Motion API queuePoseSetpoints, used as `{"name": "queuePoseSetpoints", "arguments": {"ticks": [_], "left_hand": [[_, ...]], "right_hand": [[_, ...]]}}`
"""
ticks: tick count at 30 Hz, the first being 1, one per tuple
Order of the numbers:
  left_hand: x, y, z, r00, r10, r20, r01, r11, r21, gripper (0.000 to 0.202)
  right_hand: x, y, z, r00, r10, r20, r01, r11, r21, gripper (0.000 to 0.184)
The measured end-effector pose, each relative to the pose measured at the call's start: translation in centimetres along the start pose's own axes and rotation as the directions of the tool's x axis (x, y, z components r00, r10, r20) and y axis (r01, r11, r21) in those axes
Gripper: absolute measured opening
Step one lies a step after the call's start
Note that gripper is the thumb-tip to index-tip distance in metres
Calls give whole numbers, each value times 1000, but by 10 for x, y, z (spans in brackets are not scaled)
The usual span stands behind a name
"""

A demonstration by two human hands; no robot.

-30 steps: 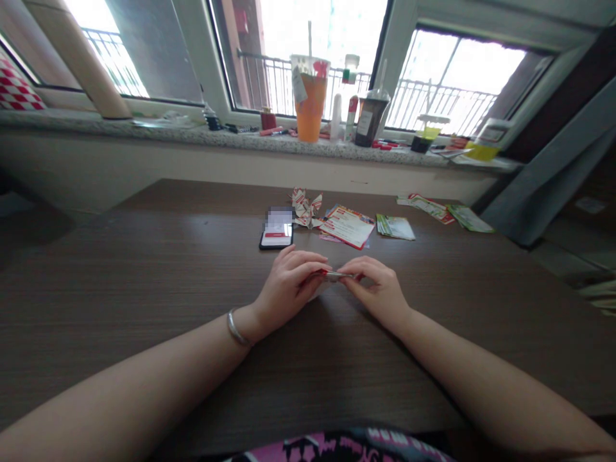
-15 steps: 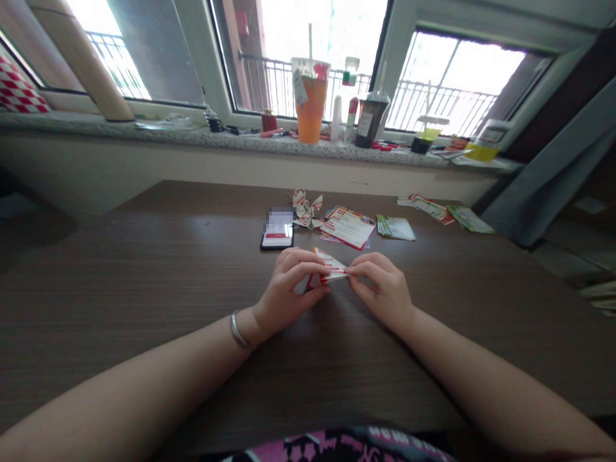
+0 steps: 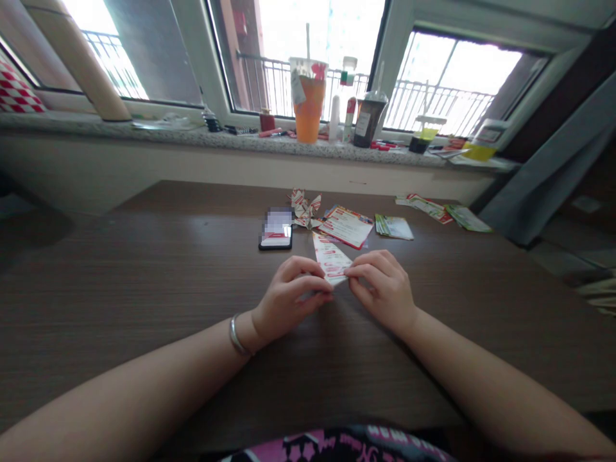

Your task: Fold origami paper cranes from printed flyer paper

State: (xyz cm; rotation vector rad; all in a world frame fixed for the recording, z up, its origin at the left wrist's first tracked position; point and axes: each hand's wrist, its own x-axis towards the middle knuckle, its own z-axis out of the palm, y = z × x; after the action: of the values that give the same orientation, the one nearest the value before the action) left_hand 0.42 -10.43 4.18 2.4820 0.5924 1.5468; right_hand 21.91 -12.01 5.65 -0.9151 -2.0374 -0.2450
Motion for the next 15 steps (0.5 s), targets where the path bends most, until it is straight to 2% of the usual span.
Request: {"name": "queuePoseSetpoints", "arguments": {"ticks": [4, 8, 11, 15], "left_hand": [[1, 0, 2, 1000, -20, -1, 20, 999, -39, 11], [1, -8, 2, 999, -41, -1, 41, 999, -32, 12], [2, -15, 1, 997, -72, -5, 72, 997, -7, 10], [2, -16, 1, 995, -88, 42, 89, 996, -9, 6]], "right_hand": [[1, -1, -1, 1000, -21, -9, 22, 1000, 23, 13], [2, 0, -1, 999, -33, -10, 34, 991, 130, 14], [1, 1, -1, 1000, -21, 16, 17, 982, 187, 11], [2, 1, -1, 999, 12, 30, -19, 972, 234, 9]]}}
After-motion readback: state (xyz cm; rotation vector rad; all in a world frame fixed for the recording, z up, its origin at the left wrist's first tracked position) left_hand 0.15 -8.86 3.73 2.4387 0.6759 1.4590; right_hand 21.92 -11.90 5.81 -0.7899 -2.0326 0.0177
